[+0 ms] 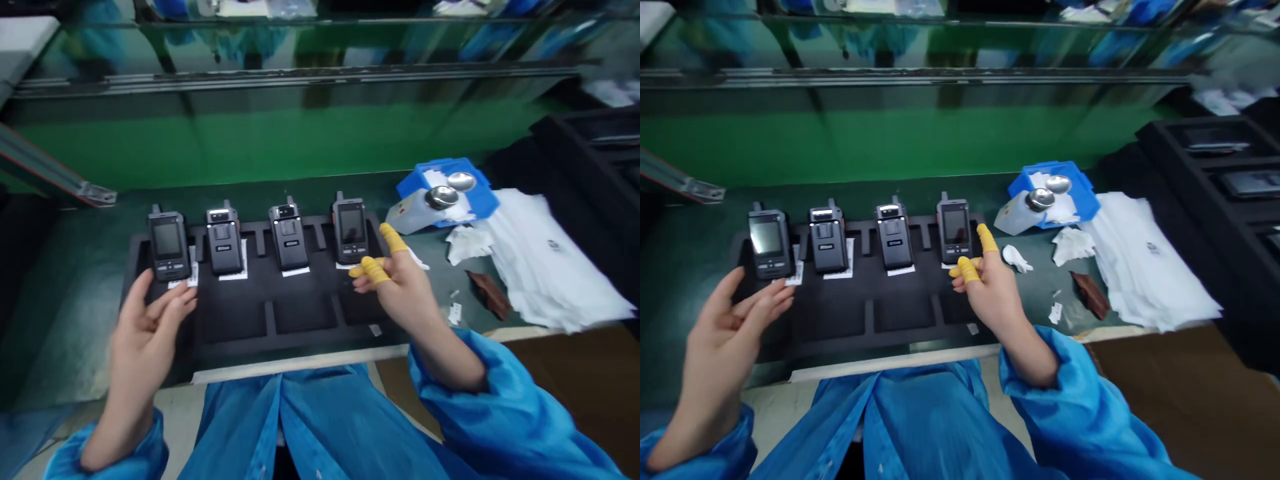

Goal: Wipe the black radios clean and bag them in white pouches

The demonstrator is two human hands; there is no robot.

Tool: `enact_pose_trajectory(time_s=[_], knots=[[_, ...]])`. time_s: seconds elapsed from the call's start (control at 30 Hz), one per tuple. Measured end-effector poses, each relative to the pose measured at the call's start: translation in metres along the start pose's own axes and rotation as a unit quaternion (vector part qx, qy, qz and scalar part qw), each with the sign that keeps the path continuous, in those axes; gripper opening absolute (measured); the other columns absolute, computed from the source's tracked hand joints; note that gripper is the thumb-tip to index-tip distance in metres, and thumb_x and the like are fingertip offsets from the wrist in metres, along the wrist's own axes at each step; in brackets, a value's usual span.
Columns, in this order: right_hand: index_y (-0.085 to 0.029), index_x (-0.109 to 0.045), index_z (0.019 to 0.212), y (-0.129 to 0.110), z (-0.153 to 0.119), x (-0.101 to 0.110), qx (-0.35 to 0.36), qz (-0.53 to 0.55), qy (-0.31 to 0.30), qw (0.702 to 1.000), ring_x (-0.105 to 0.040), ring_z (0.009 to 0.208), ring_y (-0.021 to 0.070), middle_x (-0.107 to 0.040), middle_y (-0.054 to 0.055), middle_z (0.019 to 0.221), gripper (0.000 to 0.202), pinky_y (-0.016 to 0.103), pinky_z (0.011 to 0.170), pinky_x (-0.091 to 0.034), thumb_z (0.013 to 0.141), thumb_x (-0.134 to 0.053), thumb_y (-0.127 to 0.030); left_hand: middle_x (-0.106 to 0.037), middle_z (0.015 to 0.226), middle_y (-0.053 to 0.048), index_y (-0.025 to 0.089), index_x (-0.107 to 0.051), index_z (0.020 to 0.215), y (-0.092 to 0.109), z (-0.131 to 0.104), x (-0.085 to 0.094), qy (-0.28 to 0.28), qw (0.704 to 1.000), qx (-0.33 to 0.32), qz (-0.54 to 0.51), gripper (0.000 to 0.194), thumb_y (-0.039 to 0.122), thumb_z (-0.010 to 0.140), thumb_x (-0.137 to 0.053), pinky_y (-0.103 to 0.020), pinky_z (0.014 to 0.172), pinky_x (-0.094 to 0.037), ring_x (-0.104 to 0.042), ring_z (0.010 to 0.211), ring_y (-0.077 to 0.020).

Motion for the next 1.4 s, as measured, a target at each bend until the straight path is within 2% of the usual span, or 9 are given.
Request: enact_pose_trajectory(time_s=[0.13,0.27,0.4,0.53,0.63,0.73,0.83,1.07,1.4], knots=[[-0.016,-0.048,0.135,-0.05,-0.005,-0.032,0.2,-0.266,0.017,0.943,-0.065,0.07,0.0209,-0.07,0.009,0.085,0.056,0.036,0.068,-0.055,0.085,-0.054,-0.042,-0.07,0.105,-0.014,0.016,-0.039,0.14,0.023,0.008,-0.04,-0.066,0.938,-0.115,0.32,0.071,0.035,0.078,-0.068,-0.047,0.083,-0.057,-0.072,0.083,-0.0286],[-0.003,-0.043,0.136,-0.065,-0.003,-0.094,0.221,-0.452,-0.041,0.863,-0.065,0.073,0.0294,-0.065,0.021,0.092,0.081,0.039,0.063,-0.052,0.078,-0.062,-0.056,-0.064,0.106,-0.022,0.012,-0.025,0.149,0.037,0.018,-0.083,-0.09,0.852,-0.134,0.499,0.088,0.052,0.08,-0.064,-0.047,0.079,-0.054,-0.069,0.089,-0.038],[0.0,-0.029,0.144,-0.066,-0.001,-0.117,0.208,-0.488,-0.061,0.846,-0.065,0.074,0.0313,-0.063,0.025,0.096,0.091,0.04,0.064,-0.051,0.078,-0.063,-0.054,-0.062,0.102,-0.021,0.014,-0.018,0.151,0.038,0.025,-0.098,-0.092,0.835,-0.124,0.527,0.093,0.054,0.08,-0.063,-0.045,0.077,-0.053,-0.068,0.086,-0.0371],[-0.006,-0.014,0.15,-0.063,0.006,-0.092,0.129,-0.375,-0.052,0.916,-0.065,0.089,0.0361,-0.063,0.023,0.106,0.104,0.05,0.079,-0.051,0.074,-0.068,-0.051,-0.064,0.104,-0.019,0.015,-0.022,0.149,0.036,0.032,-0.084,-0.077,0.893,-0.103,0.431,0.092,0.04,0.076,-0.07,-0.048,0.084,-0.05,-0.066,0.094,-0.0384],[-0.012,-0.026,0.146,-0.055,0.008,-0.082,0.023,-0.072,-0.092,0.993,-0.067,0.086,0.0275,-0.067,0.011,0.095,0.084,0.047,0.085,-0.054,0.078,-0.066,-0.042,-0.067,0.092,-0.01,0.014,-0.032,0.142,0.027,0.04,-0.073,-0.083,0.982,-0.015,0.166,0.079,0.036,0.075,-0.069,-0.043,0.083,-0.053,-0.068,0.084,-0.0284],[-0.013,-0.051,0.119,-0.049,0.004,-0.102,-0.119,0.254,-0.174,0.944,-0.068,0.071,0.0184,-0.068,0.006,0.08,0.034,0.037,0.078,-0.058,0.092,-0.044,-0.032,-0.066,0.078,-0.006,0.01,-0.051,0.117,0.01,0.04,-0.089,-0.123,0.972,0.132,-0.154,0.038,0.034,0.087,-0.05,-0.032,0.07,-0.056,-0.066,0.066,-0.017],[-0.013,-0.058,0.095,-0.05,-0.002,-0.124,-0.201,0.393,-0.229,0.868,-0.07,0.068,0.0168,-0.07,0.008,0.075,0.038,0.034,0.078,-0.058,0.098,-0.025,-0.033,-0.067,0.076,-0.009,0.01,-0.058,0.096,0.004,0.034,-0.107,-0.123,0.918,0.209,-0.314,0.029,0.032,0.093,-0.039,-0.025,0.066,-0.054,-0.066,0.066,-0.014],[-0.003,-0.055,0.112,-0.027,-0.017,-0.114,-0.255,0.319,-0.224,0.885,-0.067,0.054,0.0166,-0.07,0.012,0.064,0.052,0.029,0.06,-0.058,0.1,-0.019,-0.039,-0.07,0.091,-0.015,0.006,-0.056,0.112,-0.008,0.015,-0.105,-0.092,0.877,0.269,-0.389,0.04,0.032,0.099,-0.028,-0.036,0.085,-0.057,-0.07,0.085,-0.0203],[-0.015,-0.011,0.15,-0.017,-0.011,-0.115,-0.173,0.265,-0.218,0.923,-0.063,0.046,0.0127,-0.065,-0.002,0.053,0.06,0.022,0.047,-0.055,0.094,-0.03,-0.007,-0.071,0.074,-0.011,0.008,-0.038,0.137,-0.018,0.016,-0.088,-0.117,0.953,0.201,-0.192,0.042,0.016,0.096,-0.039,-0.048,0.091,-0.053,-0.072,0.07,-0.0192]])
Point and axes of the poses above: each hand's wrist, its own z-axis towards the middle knuckle, its own x-axis out of the back of the hand, y = z × x, the point moved 8 cm from there along z, towards the middle knuckle
